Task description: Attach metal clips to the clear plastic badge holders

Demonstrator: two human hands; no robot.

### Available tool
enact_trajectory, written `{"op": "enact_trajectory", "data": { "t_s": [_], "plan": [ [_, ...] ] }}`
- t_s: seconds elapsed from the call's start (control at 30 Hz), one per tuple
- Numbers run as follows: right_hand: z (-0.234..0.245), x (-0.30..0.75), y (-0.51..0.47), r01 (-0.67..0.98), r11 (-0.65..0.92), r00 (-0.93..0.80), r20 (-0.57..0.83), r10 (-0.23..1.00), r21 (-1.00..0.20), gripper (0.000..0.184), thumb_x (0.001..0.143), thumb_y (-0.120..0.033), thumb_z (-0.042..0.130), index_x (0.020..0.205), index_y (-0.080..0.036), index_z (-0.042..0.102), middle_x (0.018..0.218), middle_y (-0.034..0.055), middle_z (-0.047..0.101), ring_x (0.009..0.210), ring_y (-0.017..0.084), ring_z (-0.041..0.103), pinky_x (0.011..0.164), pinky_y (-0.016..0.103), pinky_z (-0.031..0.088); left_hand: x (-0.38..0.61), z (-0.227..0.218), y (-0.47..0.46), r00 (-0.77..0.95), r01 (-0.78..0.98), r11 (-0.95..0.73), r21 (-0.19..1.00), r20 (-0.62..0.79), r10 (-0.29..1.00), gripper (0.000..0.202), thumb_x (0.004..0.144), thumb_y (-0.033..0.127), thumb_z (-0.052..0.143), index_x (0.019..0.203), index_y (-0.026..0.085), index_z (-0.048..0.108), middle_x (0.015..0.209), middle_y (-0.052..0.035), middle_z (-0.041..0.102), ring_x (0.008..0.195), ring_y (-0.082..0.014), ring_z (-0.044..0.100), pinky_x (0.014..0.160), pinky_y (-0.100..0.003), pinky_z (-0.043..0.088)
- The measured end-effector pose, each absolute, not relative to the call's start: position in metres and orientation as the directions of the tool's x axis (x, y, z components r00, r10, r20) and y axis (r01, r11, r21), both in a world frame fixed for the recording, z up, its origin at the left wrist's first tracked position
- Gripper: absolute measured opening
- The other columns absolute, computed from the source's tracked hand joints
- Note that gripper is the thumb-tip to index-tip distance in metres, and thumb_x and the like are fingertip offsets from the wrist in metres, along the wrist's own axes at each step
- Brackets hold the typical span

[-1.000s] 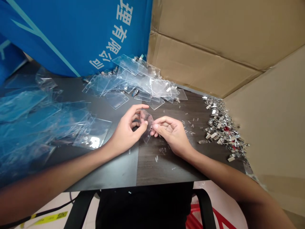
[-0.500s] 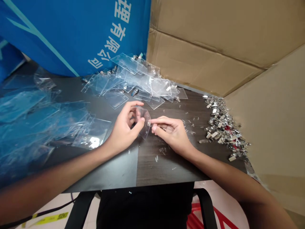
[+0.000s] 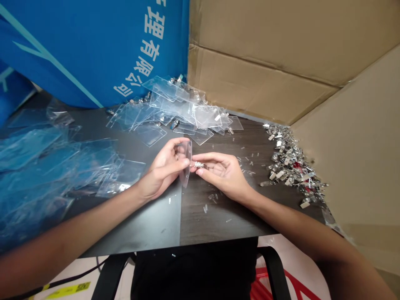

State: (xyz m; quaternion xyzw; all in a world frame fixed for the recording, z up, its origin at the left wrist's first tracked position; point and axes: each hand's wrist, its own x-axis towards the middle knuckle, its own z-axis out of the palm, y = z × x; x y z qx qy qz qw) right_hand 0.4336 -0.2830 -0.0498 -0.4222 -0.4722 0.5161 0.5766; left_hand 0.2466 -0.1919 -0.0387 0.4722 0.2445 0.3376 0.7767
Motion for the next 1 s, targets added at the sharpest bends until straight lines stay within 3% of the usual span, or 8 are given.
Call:
{"op": "enact_trajectory", "data": {
  "t_s": [0.17, 0.3, 0.4, 0.83, 1.0],
  "plan": [
    [-0.052, 0.433, -0.284, -0.020, 0.145, 0.122, 0.141, 0.982, -0.989, 0.034, 0.091, -0.047, 0.094, 0.113, -0.022, 0.084, 0.108, 0.0088, 0.087, 0.099, 0.024, 0.085, 0.096, 0.044, 0.073, 0.248, -0.042, -0.190, 0.625, -0.265, 0.226, 0.937, -0.012, 0.781, 0.060, 0.078, 0.026, 0.096, 0.131, 0.026, 0.065, 0.107, -0.0030, 0.052, 0.088, -0.0154, 0.057, 0.077, -0.029, 0.060],
    [-0.050, 0.433, -0.286, 0.196, 0.250, 0.188, 0.286, 0.940, -0.948, 0.018, 0.094, -0.034, 0.090, 0.107, -0.024, 0.084, 0.107, 0.0076, 0.085, 0.097, 0.023, 0.081, 0.094, 0.042, 0.069, 0.248, -0.045, -0.188, 0.588, -0.221, 0.161, 0.962, 0.000, 0.809, 0.065, 0.074, 0.027, 0.099, 0.129, 0.027, 0.064, 0.108, -0.0019, 0.048, 0.084, -0.0134, 0.049, 0.071, -0.024, 0.052],
    [-0.047, 0.432, -0.287, 0.268, 0.328, 0.180, 0.382, 0.906, -0.906, 0.009, 0.096, -0.027, 0.087, 0.105, -0.025, 0.086, 0.106, 0.0070, 0.084, 0.098, 0.023, 0.078, 0.092, 0.043, 0.067, 0.249, -0.046, -0.187, 0.585, -0.205, 0.159, 0.966, -0.010, 0.811, 0.067, 0.072, 0.029, 0.102, 0.127, 0.027, 0.063, 0.106, -0.0013, 0.046, 0.084, -0.0132, 0.047, 0.069, -0.023, 0.047],
    [-0.048, 0.429, -0.288, 0.151, 0.329, 0.186, 0.353, 0.917, -0.932, 0.013, 0.095, -0.033, 0.089, 0.106, -0.026, 0.088, 0.109, 0.0082, 0.084, 0.100, 0.024, 0.079, 0.093, 0.045, 0.070, 0.250, -0.050, -0.186, 0.557, -0.194, 0.027, 0.981, 0.087, 0.826, 0.063, 0.077, 0.033, 0.099, 0.124, 0.028, 0.058, 0.100, 0.0010, 0.044, 0.079, -0.0124, 0.046, 0.070, -0.025, 0.045],
    [-0.046, 0.428, -0.287, 0.095, 0.314, 0.190, 0.327, 0.926, -0.945, 0.022, 0.086, -0.037, 0.099, 0.099, -0.025, 0.087, 0.105, 0.0067, 0.083, 0.092, 0.023, 0.079, 0.087, 0.041, 0.071, 0.252, -0.051, -0.191, 0.506, -0.166, -0.064, 0.984, 0.140, 0.851, 0.062, 0.076, 0.029, 0.097, 0.123, 0.027, 0.056, 0.102, 0.0009, 0.043, 0.079, -0.0122, 0.044, 0.068, -0.024, 0.042]
  ]
}}
